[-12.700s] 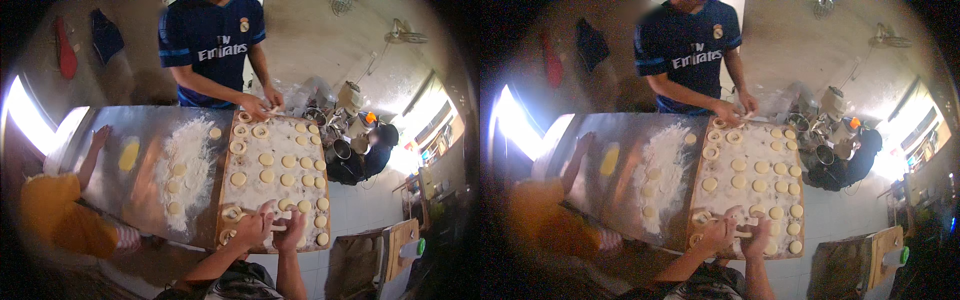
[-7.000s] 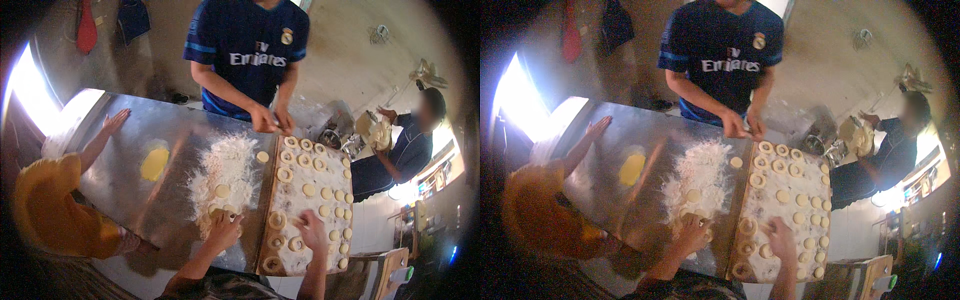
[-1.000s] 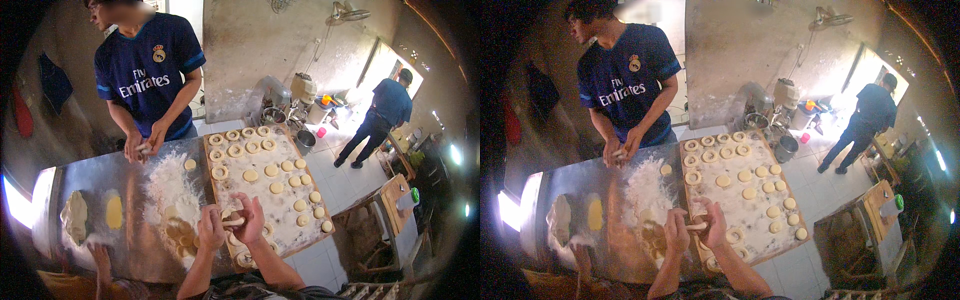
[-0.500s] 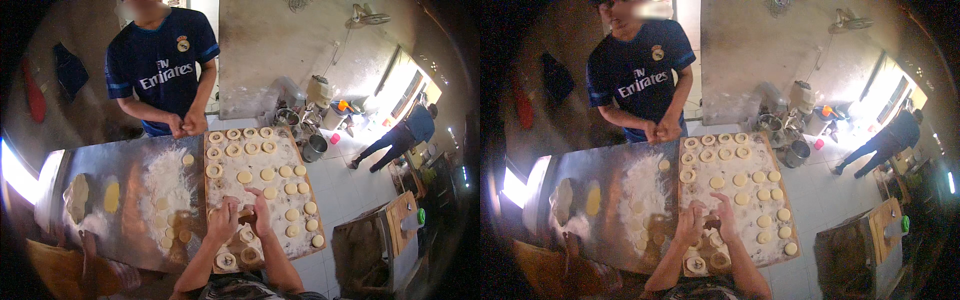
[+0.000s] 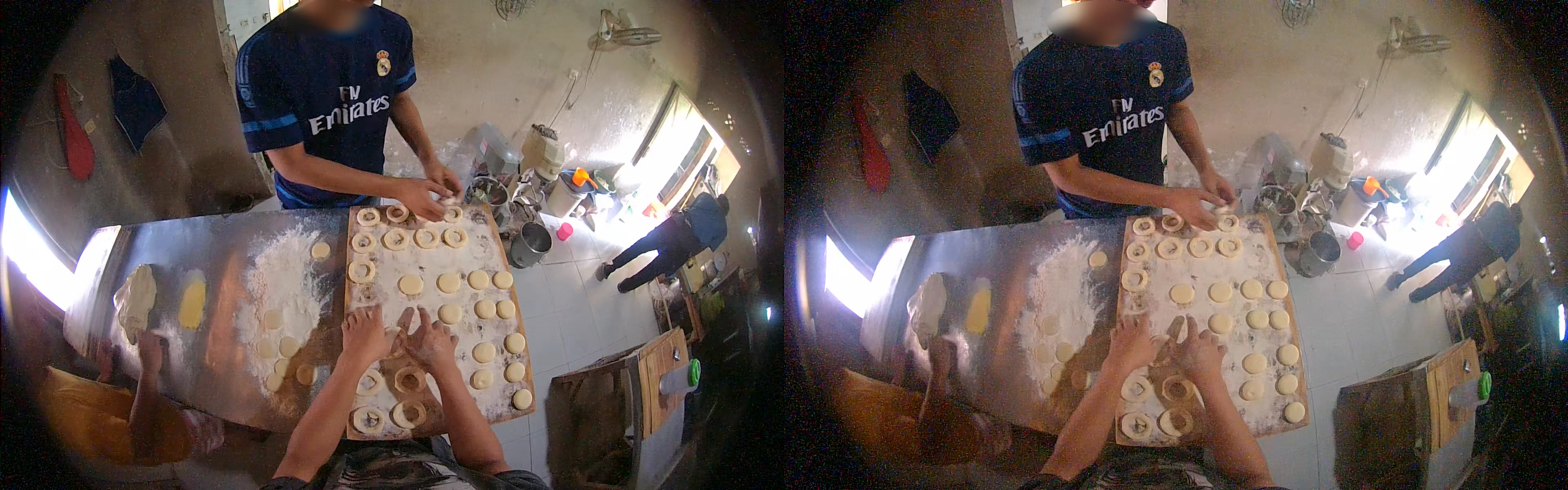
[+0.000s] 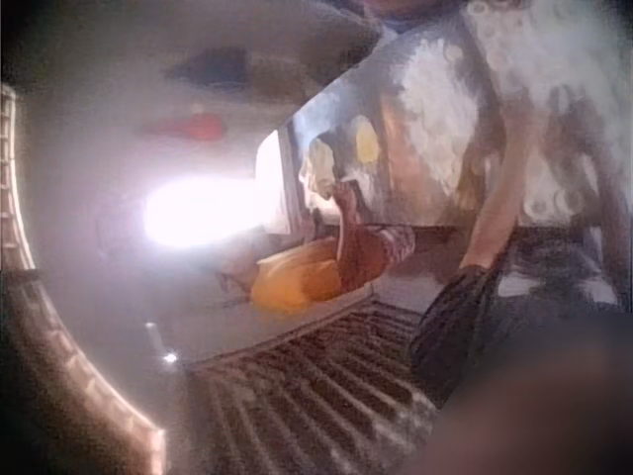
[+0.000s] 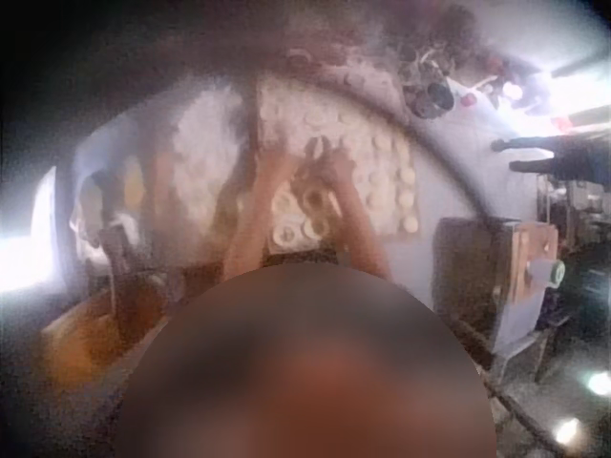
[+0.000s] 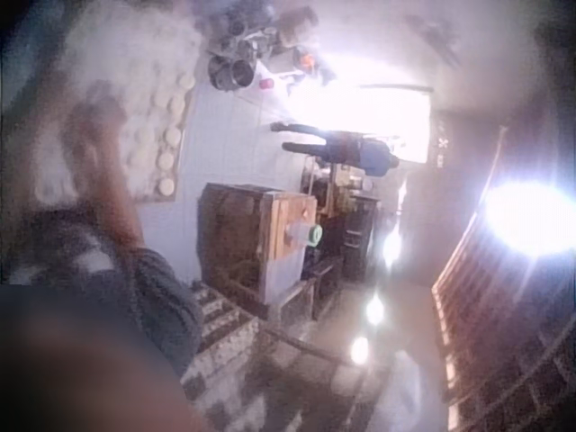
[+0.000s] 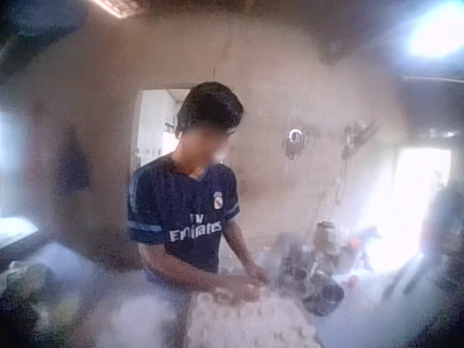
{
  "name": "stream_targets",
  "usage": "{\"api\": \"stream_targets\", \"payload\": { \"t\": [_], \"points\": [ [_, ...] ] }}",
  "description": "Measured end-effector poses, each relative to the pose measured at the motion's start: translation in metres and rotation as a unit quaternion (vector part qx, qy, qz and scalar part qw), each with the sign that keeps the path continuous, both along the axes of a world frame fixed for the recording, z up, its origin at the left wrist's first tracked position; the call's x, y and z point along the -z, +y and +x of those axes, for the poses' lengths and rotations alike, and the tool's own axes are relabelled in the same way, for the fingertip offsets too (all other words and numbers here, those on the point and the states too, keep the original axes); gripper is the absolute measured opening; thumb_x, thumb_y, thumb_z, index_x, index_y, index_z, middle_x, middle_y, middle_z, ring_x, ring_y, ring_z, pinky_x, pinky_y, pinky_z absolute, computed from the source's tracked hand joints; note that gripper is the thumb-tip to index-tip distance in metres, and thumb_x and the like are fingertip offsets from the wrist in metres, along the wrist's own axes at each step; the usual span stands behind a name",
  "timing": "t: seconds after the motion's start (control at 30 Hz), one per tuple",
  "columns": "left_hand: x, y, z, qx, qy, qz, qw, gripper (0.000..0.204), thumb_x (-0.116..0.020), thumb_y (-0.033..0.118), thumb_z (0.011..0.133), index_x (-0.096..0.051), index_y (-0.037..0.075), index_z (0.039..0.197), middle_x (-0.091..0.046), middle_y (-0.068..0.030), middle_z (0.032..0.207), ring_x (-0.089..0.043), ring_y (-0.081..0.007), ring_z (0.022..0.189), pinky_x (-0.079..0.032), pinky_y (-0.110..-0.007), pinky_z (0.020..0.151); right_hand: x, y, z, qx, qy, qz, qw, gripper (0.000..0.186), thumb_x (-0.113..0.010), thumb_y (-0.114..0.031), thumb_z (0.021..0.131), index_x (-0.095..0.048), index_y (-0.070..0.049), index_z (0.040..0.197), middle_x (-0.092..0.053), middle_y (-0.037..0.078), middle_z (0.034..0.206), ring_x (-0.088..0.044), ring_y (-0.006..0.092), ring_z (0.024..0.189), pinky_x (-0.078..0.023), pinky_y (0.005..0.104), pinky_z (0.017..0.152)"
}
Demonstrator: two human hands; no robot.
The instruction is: The person shapes small dough balls into ring shapes by hand and places them on a wooden board. They then carry the board to a multi-tiered rack and place it among other boards of dough.
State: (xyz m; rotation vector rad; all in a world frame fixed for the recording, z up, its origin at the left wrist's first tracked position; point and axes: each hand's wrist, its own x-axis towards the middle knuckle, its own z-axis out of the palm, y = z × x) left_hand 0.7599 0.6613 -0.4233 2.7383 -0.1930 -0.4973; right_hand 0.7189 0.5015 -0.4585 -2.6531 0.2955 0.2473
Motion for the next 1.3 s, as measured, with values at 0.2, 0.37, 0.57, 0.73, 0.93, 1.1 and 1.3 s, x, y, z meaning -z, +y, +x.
{"api": "stream_targets", "payload": {
  "t": [0.2,0.37,0.57,0.73,0.93,1.1,1.3],
  "points": [
    [0.009,0.001,-0.013,0.046,-0.015,0.032,0.998,0.081,-0.074,0.033,0.086,-0.033,0.011,0.152,-0.036,-0.0273,0.146,-0.037,-0.0457,0.135,-0.028,-0.058,0.111,0.01,0.002,-0.004,-0.005,-0.045,0.001,0.999,0.088,-0.069,-0.058,0.083,-0.033,-0.019,0.153,-0.059,0.022,0.12,-0.058,0.0428,0.112,-0.038,0.0619,0.09],
    [0.012,0.005,-0.007,0.019,-0.018,0.011,1.0,0.083,-0.076,0.033,0.084,-0.033,0.014,0.153,-0.037,-0.0265,0.146,-0.038,-0.0448,0.135,-0.028,-0.059,0.111,0.007,0.006,-0.002,-0.008,-0.045,-0.041,0.998,0.086,-0.07,-0.054,0.084,-0.034,-0.018,0.152,-0.059,0.021,0.123,-0.057,0.0418,0.113,-0.04,0.0615,0.09],
    [-0.002,-0.001,-0.003,0.056,-0.004,0.027,0.998,0.08,-0.074,0.037,0.086,-0.035,0.013,0.152,-0.039,-0.0271,0.146,-0.038,-0.0445,0.136,-0.027,-0.059,0.113,0.0,-0.007,-0.018,0.0,-0.067,-0.002,0.998,0.075,-0.067,-0.048,0.087,-0.04,-0.017,0.149,-0.062,0.021,0.119,-0.06,0.0411,0.108,-0.042,0.0604,0.09],
    [0.001,-0.042,0.009,0.126,-0.072,0.002,0.989,0.07,-0.063,0.048,0.092,-0.044,0.008,0.146,-0.053,-0.0258,0.133,-0.049,-0.0418,0.127,-0.033,-0.057,0.108,-0.013,-0.071,-0.079,0.113,-0.146,0.047,0.982,0.047,-0.069,-0.034,0.087,-0.059,-0.006,0.123,-0.065,0.024,0.102,-0.063,0.0419,0.095,-0.05,0.0534,0.083],
    [-0.016,-0.103,0.026,0.221,-0.18,-0.019,0.958,0.043,-0.056,0.042,0.096,-0.063,0.006,0.118,-0.068,-0.0189,0.111,-0.067,-0.0368,0.102,-0.055,-0.051,0.083,-0.004,-0.106,-0.131,0.182,-0.06,-0.06,0.98,0.039,-0.071,-0.031,0.085,-0.062,0.004,0.1,-0.065,0.03,0.095,-0.065,0.0468,0.09,-0.051,0.0551,0.079],
    [0.008,-0.1,0.031,0.202,-0.066,-0.223,0.951,0.038,-0.052,0.02,0.095,-0.052,0.001,0.128,-0.063,-0.0244,0.121,-0.061,-0.0439,0.11,-0.048,-0.055,0.096,-0.029,-0.067,-0.094,0.128,-0.05,0.053,0.989,0.031,-0.074,-0.02,0.084,-0.057,0.001,0.098,-0.069,0.023,0.09,-0.068,0.0411,0.085,-0.053,0.0471,0.075],
    [0.005,0.076,0.015,0.006,-0.156,-0.269,0.95,0.027,-0.058,0.009,0.086,-0.063,0.009,0.113,-0.066,-0.0182,0.117,-0.062,-0.0389,0.109,-0.05,-0.045,0.092,-0.064,0.017,-0.018,-0.082,-0.192,0.255,0.944,0.03,-0.072,-0.012,0.088,-0.06,-0.001,0.113,-0.072,0.019,0.101,-0.071,0.0349,0.093,-0.054,0.0427,0.08]
  ]
}}
